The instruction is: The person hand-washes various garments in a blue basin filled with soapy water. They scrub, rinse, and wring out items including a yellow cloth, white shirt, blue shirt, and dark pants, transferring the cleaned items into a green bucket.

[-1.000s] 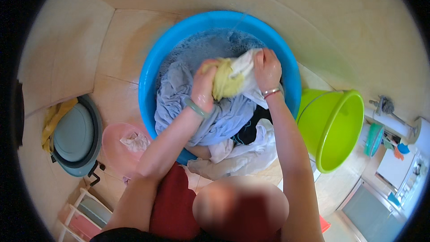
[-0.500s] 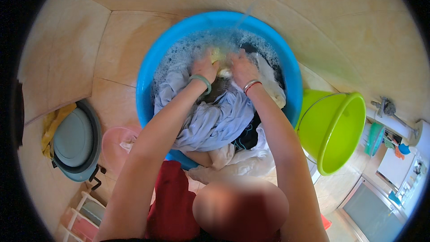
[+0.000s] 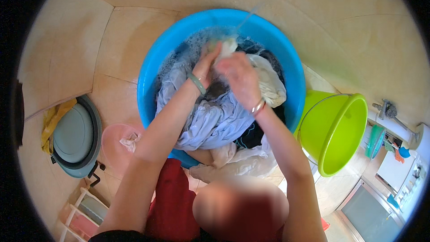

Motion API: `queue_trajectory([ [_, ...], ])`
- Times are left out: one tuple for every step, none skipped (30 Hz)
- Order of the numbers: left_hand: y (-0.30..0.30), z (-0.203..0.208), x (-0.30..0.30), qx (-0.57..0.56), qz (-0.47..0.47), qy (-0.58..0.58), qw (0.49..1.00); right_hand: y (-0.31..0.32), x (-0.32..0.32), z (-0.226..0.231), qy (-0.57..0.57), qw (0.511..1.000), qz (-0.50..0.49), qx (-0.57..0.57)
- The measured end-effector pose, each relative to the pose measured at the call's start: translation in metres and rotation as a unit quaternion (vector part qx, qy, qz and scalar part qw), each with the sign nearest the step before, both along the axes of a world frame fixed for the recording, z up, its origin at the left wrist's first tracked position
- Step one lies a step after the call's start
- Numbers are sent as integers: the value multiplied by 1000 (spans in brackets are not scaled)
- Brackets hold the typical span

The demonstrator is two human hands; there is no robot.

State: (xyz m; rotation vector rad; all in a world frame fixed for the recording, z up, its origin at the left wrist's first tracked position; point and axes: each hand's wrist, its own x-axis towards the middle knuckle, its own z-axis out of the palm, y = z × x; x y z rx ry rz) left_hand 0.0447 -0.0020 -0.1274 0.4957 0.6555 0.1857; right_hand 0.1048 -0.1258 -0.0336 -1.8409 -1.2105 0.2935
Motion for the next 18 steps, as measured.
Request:
queue_trajectory([
  [2,0,-1,-88,-1,-32,996,-6,-15,9,9,999,36,15],
  [4,9,-4,-161,-8,-78,984,-11,-30,33,35,998,57,-21],
  [3,32,-7,-139,9,-67,988,-15,-42,59,62,994,76,-56],
  [-2,60,-10,-150,5,-103,983,-21,-53,77,77,994,42,-65],
  [-8,76,-17,-160,5,-135,978,-26,-64,92,96,993,12,-73],
  [-17,75,-23,-137,18,-207,969,-28,-71,98,114,990,-18,-80],
  [-24,74,-26,-112,30,-278,954,-27,-75,98,70,994,-52,-65],
  [-28,73,-25,-117,30,-293,949,-24,-79,95,26,995,-86,-50],
  [-34,73,-23,-124,30,-307,943,-22,-83,92,-18,992,-120,-34],
  [-37,80,-18,-160,15,-264,951,-19,-85,86,-100,986,-130,-35],
  [-40,98,-15,-186,22,-238,953,-15,-88,84,-128,983,-126,-26],
  [-43,115,-12,-212,31,-211,954,-11,-91,82,-156,980,-121,-17],
  [-43,115,-12,-254,2,-230,939,-8,-92,81,-185,976,-116,-11],
  [-41,114,-12,-296,-27,-247,922,-5,-90,79,-226,966,-129,2],
  [-40,113,-12,-338,-55,-264,902,-4,-88,80,-228,965,-133,4],
  [-40,118,-14,-334,-68,-265,902,-3,-87,81,-231,963,-136,6],
  [-39,127,-17,-330,-80,-265,903,-2,-85,83,-233,962,-139,8],
  [-39,132,-18,-326,-92,-265,903,-1,-82,83,-224,964,-146,15],
])
